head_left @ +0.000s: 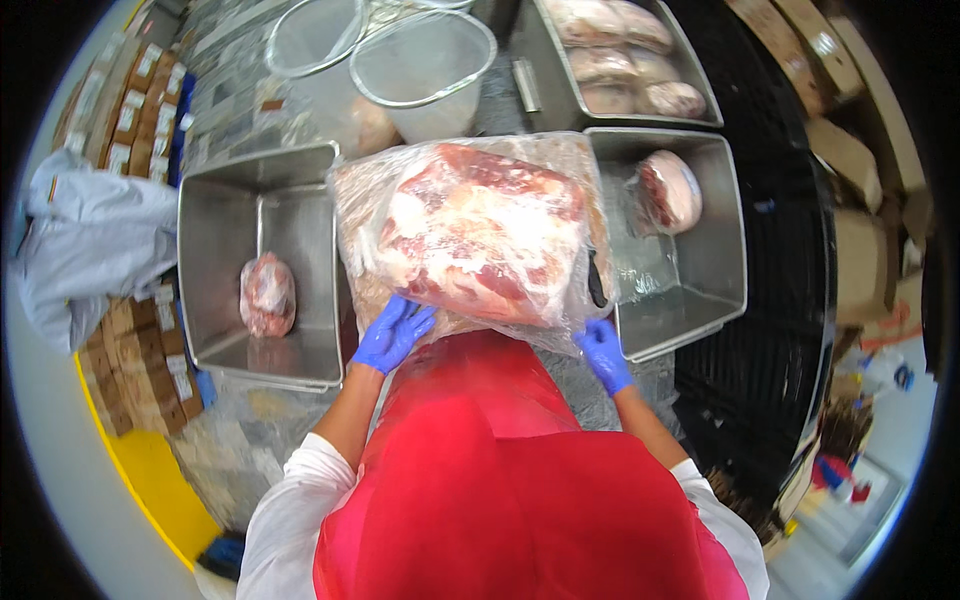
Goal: The person uses a knife to trim fat and cut a large piece of raw meat on a plastic-covered table. They separate portions and place them into metal trays. The person handles the meat with gloved hands and repeatedly repositions the piece while cutting.
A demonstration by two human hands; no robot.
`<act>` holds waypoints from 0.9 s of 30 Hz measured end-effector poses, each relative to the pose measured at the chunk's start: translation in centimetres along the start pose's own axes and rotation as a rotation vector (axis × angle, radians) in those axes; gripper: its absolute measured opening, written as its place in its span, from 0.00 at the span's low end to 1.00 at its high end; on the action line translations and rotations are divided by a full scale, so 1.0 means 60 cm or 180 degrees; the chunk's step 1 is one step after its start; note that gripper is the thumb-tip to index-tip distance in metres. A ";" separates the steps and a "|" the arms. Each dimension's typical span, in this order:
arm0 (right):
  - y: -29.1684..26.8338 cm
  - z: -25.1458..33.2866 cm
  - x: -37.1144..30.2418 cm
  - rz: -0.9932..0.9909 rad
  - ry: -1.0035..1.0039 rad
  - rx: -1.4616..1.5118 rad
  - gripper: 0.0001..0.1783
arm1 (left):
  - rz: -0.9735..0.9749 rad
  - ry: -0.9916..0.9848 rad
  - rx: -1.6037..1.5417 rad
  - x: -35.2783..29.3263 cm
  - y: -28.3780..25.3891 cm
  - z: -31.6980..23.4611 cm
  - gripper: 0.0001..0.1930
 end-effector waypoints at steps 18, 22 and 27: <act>0.172 0.399 0.327 0.1721 -0.0416 -0.0471 0.40 | -0.1720 0.1261 -0.0677 0.098 -0.029 0.034 0.17; 0.129 0.353 0.264 0.1298 -0.0310 -0.0361 0.39 | -0.1356 0.0909 -0.0150 0.025 0.046 -0.014 0.14; 0.121 0.336 0.245 0.1154 -0.0211 -0.0143 0.41 | -0.1529 0.1638 0.1534 0.058 0.023 -0.054 0.08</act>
Point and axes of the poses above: each hand's wrist, its own x-axis towards the middle knuckle, its own y-axis out of the palm, z = x × y, the point moved 10 cm from there along x, towards the middle knuckle, and after that the axes turned 13 degrees about x, right-handed, at the moved point
